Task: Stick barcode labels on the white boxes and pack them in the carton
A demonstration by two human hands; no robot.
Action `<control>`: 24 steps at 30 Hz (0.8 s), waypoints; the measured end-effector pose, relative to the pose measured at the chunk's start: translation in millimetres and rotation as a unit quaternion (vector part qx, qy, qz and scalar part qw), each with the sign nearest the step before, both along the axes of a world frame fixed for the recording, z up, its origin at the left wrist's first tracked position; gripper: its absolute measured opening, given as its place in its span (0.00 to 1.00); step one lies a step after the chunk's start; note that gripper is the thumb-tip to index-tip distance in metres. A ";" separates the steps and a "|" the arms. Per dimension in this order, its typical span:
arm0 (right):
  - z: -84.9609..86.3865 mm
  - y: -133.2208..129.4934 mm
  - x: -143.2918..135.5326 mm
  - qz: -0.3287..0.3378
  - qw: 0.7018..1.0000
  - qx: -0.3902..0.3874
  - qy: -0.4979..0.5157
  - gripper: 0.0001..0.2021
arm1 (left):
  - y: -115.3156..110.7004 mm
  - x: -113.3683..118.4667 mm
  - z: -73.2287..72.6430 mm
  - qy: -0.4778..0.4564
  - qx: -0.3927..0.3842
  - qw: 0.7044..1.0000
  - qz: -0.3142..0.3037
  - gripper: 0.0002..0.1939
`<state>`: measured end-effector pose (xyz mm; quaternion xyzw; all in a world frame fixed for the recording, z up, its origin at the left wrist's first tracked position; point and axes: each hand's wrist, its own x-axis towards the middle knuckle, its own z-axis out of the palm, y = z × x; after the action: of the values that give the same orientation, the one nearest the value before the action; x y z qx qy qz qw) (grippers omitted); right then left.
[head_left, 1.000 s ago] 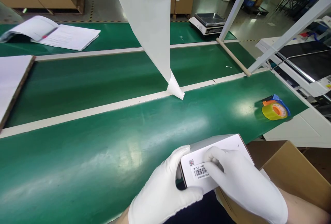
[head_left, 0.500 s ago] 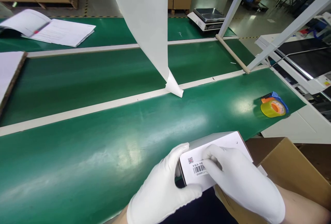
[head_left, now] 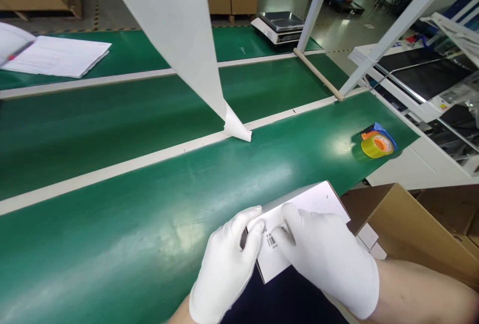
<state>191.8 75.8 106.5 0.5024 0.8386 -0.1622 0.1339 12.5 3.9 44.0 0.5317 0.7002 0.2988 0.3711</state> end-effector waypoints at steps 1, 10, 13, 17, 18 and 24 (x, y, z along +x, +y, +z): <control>-1.3 -3.3 1.8 -0.020 0.999 0.038 -0.021 0.08 | 0.5 -1.0 -1.4 0.001 0.013 1.000 -0.002 0.21; -29.2 -37.1 16.8 0.217 0.953 0.118 0.175 0.41 | 0.9 -6.1 -9.0 0.040 0.084 0.995 -0.023 0.20; -31.5 -35.2 30.7 0.115 0.974 0.153 0.124 0.45 | 2.2 -6.1 -8.2 0.042 0.083 0.995 -0.025 0.20; -36.0 -37.5 35.4 0.123 0.966 0.180 0.139 0.45 | 2.5 -5.6 -9.0 0.033 0.078 0.996 -0.020 0.21; -40.1 -39.6 33.8 0.160 0.958 0.173 0.163 0.47 | 2.1 -5.3 -9.6 0.033 0.077 0.996 -0.018 0.21; -60.3 -37.0 47.5 0.120 0.939 0.261 0.188 0.59 | 2.9 0.0 -8.6 0.011 0.041 0.999 -0.006 0.25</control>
<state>239.2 38.8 46.2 0.3758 0.9154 -0.0115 -0.1437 12.5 6.8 35.4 0.5539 0.6884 0.3194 0.3425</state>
